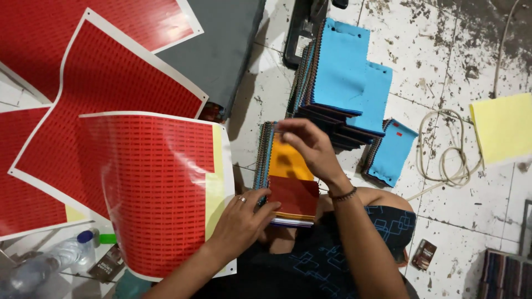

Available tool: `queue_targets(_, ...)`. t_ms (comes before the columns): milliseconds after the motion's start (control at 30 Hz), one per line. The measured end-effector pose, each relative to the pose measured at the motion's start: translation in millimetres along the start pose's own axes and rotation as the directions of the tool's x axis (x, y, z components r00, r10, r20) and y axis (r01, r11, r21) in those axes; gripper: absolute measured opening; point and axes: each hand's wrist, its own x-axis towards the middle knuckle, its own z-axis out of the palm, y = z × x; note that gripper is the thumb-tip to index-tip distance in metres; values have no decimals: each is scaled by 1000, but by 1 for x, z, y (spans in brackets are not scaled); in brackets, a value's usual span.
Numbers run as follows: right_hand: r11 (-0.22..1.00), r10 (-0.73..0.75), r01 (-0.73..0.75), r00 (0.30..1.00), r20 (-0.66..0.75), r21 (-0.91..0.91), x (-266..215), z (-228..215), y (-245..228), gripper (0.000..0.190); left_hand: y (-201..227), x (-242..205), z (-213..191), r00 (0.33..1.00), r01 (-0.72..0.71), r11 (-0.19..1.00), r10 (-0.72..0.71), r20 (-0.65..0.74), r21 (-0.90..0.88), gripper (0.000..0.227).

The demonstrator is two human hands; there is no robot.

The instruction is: Organizing color swatches and preparing red sticker sheets on the floor of a workshop.

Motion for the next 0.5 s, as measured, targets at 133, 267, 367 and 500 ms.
queue_targets(133,946,325,-320,915,238,-58,6,-3,10,41,-6,-4,6,993,-6,1000,3,118,26,64)
queue_targets(267,988,21,-40,992,-123,-151,7,-6,15,30,-11,-1,12,995,23,997,-30,99,68,72)
queue_targets(367,987,150,-150,989,-8,-58,6,-7,0,30,-9,-1,12,993,34,999,-39,109,43,76)
queue_targets(500,959,40,-76,990,-136,-273,9,-12,31,31,-11,-1,10,991,-7,997,-3,133,73,73)
